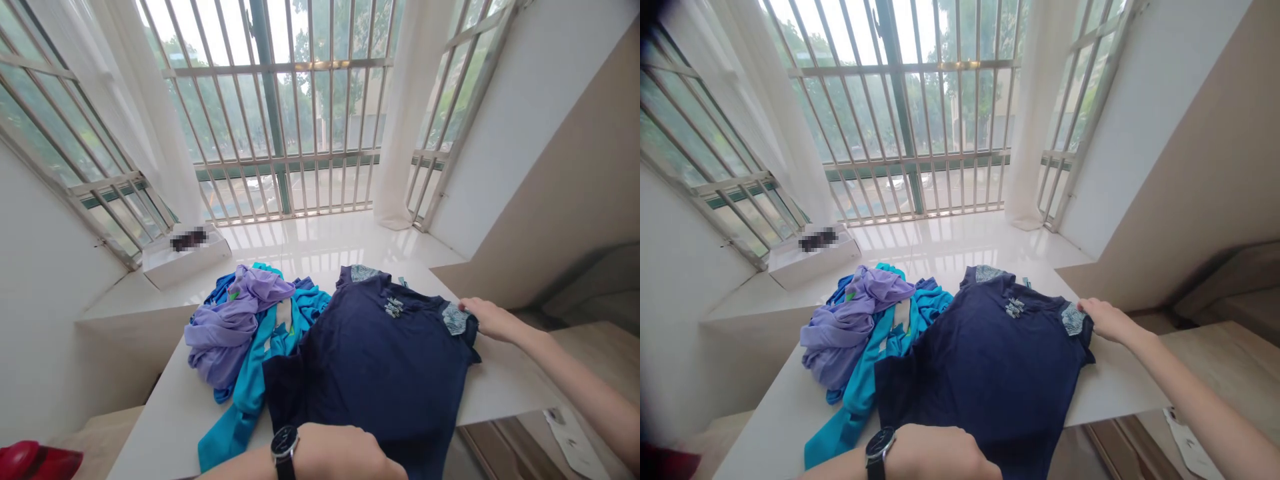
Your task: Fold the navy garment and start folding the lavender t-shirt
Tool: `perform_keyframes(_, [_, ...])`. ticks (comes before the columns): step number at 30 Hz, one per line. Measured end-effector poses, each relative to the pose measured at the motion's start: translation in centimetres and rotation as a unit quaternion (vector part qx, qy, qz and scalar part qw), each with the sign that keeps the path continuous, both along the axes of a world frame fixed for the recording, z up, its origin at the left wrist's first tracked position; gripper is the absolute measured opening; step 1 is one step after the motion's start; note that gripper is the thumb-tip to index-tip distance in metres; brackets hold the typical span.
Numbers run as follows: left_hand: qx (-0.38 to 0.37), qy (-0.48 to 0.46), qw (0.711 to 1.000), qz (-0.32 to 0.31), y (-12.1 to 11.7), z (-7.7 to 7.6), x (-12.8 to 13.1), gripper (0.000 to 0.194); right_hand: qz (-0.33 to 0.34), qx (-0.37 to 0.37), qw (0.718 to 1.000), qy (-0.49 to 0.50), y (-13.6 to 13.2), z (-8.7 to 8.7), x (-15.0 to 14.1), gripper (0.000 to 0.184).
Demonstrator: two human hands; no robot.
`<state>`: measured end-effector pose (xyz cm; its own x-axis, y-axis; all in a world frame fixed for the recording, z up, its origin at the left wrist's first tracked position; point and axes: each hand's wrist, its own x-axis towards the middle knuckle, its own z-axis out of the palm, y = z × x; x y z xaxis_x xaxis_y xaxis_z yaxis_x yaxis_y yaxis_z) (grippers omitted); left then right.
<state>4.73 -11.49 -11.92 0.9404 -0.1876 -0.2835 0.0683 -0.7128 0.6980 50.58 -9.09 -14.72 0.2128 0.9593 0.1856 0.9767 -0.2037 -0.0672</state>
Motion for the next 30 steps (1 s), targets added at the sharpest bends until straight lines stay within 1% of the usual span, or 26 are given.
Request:
perform_keyframes(2, [-0.017,-0.013,0.999,-0.049,1.3,0.5,1.2,0.049,-0.005,-0.025,1.000,-0.018,-0.7,-0.3,-0.1,0.052])
perform_keyframes(3, [-0.008,-0.029,0.998,-0.049,2.4,0.9,1.7,0.050,-0.002,-0.035,0.999,-0.027,-0.9,-0.3,-0.4,0.056])
perform_keyframes(4, [0.023,-0.046,0.998,-0.026,3.7,1.4,2.3,0.049,-0.001,-0.035,0.999,-0.034,-0.9,-0.1,-0.8,0.057])
perform_keyframes(5, [0.072,-0.061,0.995,0.023,5.3,1.7,2.9,0.044,0.003,-0.031,0.999,-0.034,-0.9,0.1,-1.4,0.056])
perform_keyframes(6, [0.136,-0.069,0.985,0.080,7.3,2.0,3.6,0.037,0.007,-0.029,0.999,-0.023,-0.7,0.2,-2.0,0.053])
perform_keyframes(7, [0.214,-0.057,0.965,0.140,9.4,2.1,4.5,0.030,0.010,-0.029,1.000,-0.003,-0.5,0.3,-2.8,0.049])
perform_keyframes(8, [0.250,-0.050,0.950,0.181,11.7,2.0,5.4,0.029,0.009,-0.035,0.999,0.021,-0.3,0.3,-3.6,0.045])
perform_keyframes(10, [0.303,-0.036,0.920,0.245,16.4,1.5,7.7,0.035,-0.012,-0.065,0.996,0.059,0.2,-0.1,-5.0,0.039])
perform_keyframes(11, [0.313,-0.031,0.913,0.260,18.5,1.1,8.9,0.037,-0.028,-0.082,0.994,0.069,0.4,-0.5,-5.5,0.039])
perform_keyframes(13, [0.328,-0.025,0.897,0.294,21.9,0.0,11.2,0.041,-0.057,-0.111,0.989,0.074,0.4,-1.7,-6.3,0.043])
perform_keyframes(14, [0.334,-0.022,0.891,0.308,23.1,-0.6,12.2,0.042,-0.070,-0.121,0.987,0.073,0.4,-2.5,-6.6,0.046])
perform_keyframes(16, [0.342,-0.014,0.882,0.325,24.4,-2.1,13.7,0.045,-0.092,-0.133,0.984,0.069,0.2,-4.3,-6.9,0.053])
perform_keyframes(18, [0.348,-0.003,0.876,0.334,24.6,-3.8,14.3,0.050,-0.119,-0.145,0.980,0.065,0.3,-5.9,-6.9,0.064])
perform_keyframes(20, [0.356,0.012,0.866,0.350,24.7,-5.4,14.1,0.058,-0.143,-0.156,0.975,0.065,1.1,-7.1,-6.5,0.075])
perform_keyframes(22, [0.369,0.036,0.844,0.387,25.1,-6.5,13.3,0.071,-0.147,-0.165,0.973,0.072,2.8,-7.6,-5.8,0.082])
perform_keyframes(24, [0.383,0.070,0.813,0.433,26.0,-7.1,12.0,0.087,-0.130,-0.166,0.974,0.079,5.4,-7.8,-5.2,0.086])
perform_keyframes(26, [0.394,0.106,0.782,0.472,27.1,-7.2,10.4,0.100,-0.103,-0.159,0.979,0.080,8.5,-8.0,-5.0,0.089])
perform_keyframes(28, [0.402,0.138,0.756,0.498,28.0,-7.0,8.6,0.107,-0.074,-0.147,0.983,0.077,11.6,-8.4,-5.6,0.089])
perform_keyframes(30, [0.408,0.165,0.732,0.519,28.4,-6.9,7.0,0.107,-0.043,-0.131,0.988,0.072,14.3,-8.9,-6.5,0.088])
